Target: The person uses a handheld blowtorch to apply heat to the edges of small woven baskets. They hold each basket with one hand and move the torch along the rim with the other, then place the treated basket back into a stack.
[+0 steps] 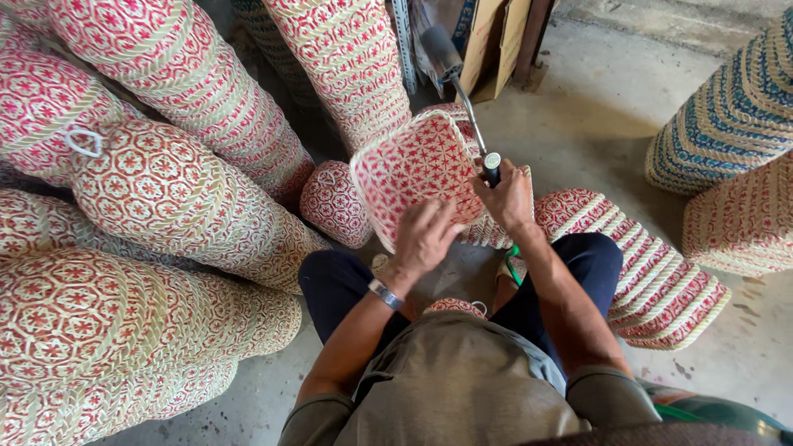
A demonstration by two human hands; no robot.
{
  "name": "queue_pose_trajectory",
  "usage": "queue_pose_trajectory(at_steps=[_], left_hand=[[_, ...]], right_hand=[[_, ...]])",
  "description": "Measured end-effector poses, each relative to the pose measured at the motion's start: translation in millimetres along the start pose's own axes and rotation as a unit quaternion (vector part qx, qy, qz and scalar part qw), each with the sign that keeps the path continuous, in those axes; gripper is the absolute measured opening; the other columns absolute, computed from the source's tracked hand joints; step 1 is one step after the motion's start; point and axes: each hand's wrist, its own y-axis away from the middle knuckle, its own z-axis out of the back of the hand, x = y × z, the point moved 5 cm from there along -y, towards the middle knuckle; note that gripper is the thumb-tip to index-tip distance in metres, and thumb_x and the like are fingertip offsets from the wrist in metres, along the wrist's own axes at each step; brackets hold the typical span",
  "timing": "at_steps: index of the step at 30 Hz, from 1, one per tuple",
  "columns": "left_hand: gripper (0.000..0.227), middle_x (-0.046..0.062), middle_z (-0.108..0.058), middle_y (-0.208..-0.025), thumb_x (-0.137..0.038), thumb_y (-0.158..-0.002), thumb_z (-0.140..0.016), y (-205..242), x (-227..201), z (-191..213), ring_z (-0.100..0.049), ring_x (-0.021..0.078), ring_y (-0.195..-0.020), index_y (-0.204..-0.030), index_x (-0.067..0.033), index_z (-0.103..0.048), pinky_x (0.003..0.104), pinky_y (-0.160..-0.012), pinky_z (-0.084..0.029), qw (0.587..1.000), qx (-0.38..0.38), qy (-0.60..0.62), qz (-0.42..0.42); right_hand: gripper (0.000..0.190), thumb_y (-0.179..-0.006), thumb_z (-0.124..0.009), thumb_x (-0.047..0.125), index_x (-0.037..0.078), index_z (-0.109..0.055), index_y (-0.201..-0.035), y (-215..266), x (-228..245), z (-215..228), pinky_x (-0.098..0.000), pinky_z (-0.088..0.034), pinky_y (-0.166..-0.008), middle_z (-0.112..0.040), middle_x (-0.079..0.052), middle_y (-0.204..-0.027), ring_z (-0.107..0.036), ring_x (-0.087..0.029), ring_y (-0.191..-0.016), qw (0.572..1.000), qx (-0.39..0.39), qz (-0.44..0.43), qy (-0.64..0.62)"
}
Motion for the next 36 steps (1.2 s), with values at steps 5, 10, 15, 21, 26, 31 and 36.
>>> queue_pose_trajectory(at_steps=[5,10,15,21,26,31,36], left_hand=[[0.063,0.018,-0.065,-0.114,-0.044,-0.096,-0.059,-22.5,75.0,50.6,-0.064,0.0262,-0.1,-0.143,-0.0037,-0.044,0.04,-0.082,-0.053,0.985,-0.061,-0.152,0.056],[0.042,0.018,-0.063,-0.09,-0.025,-0.102,-0.057,24.8,150.5,-2.2,-0.053,0.0182,-0.05,-0.131,0.0002,-0.04,0.026,-0.043,-0.043,0.939,0.27,0.067,0.204],[0.032,0.007,-0.049,-0.056,-0.019,-0.106,-0.053,89.7,178.2,-42.1,-0.049,0.0145,-0.048,-0.076,-0.0085,-0.047,0.03,-0.044,-0.04,0.938,0.238,0.071,0.243],[0.029,0.009,-0.044,-0.061,-0.013,-0.105,-0.055,110.6,185.9,-15.1,-0.045,0.0226,-0.053,-0.08,-0.0012,-0.048,0.043,-0.055,-0.04,0.919,0.072,0.072,0.381],[0.024,0.008,-0.058,-0.096,-0.007,-0.099,-0.055,99.5,170.4,1.5,-0.058,0.0159,-0.079,-0.119,0.004,-0.048,0.036,-0.069,-0.052,0.876,-0.075,0.183,0.439],[0.032,0.01,-0.062,-0.106,0.0,-0.099,-0.052,106.1,180.2,10.8,-0.058,0.0146,-0.084,-0.131,-0.0004,-0.052,0.034,-0.075,-0.053,0.843,-0.143,0.206,0.475],[0.035,0.004,-0.05,-0.098,0.005,-0.1,-0.052,116.7,191.2,9.0,-0.041,0.0105,-0.076,-0.134,-0.0002,-0.052,0.029,-0.07,-0.044,0.806,-0.284,0.275,0.44]], right_hand=[[0.037,-0.084,-0.081,0.029,-0.001,-0.066,-0.098,-0.9,-23.7,24.0,-0.0395,-0.055,-0.068,-0.071,-0.014,-0.078,-0.065,-0.019,-0.065,0.993,0.111,-0.005,0.028],[0.038,-0.083,-0.08,0.029,0.0,-0.065,-0.101,1.3,-26.4,21.4,-0.0398,-0.055,-0.063,-0.071,-0.012,-0.077,-0.065,-0.019,-0.062,0.986,0.169,-0.005,0.012],[0.048,-0.089,-0.08,0.04,-0.004,-0.062,-0.092,6.0,-13.4,27.6,-0.0442,-0.051,-0.055,-0.064,-0.016,-0.068,-0.062,-0.026,-0.056,0.988,0.124,0.051,0.079],[0.04,-0.103,-0.056,0.035,-0.002,-0.064,-0.089,40.0,16.4,10.6,-0.0446,-0.049,-0.052,-0.061,-0.018,-0.058,-0.061,-0.029,-0.051,0.947,0.273,0.151,0.075],[0.037,-0.099,-0.06,0.032,-0.005,-0.063,-0.094,57.2,41.4,-17.9,-0.0459,-0.047,-0.049,-0.062,-0.02,-0.06,-0.061,-0.032,-0.049,0.953,0.257,0.156,0.043],[0.037,-0.1,-0.062,0.032,-0.004,-0.064,-0.09,62.1,45.1,-22.4,-0.0465,-0.047,-0.049,-0.062,-0.019,-0.057,-0.061,-0.033,-0.048,0.944,0.256,0.186,0.091],[0.039,-0.098,-0.062,0.035,-0.003,-0.063,-0.089,66.9,43.9,-17.3,-0.0461,-0.048,-0.049,-0.06,-0.02,-0.054,-0.061,-0.033,-0.047,0.931,0.283,0.188,0.13]])
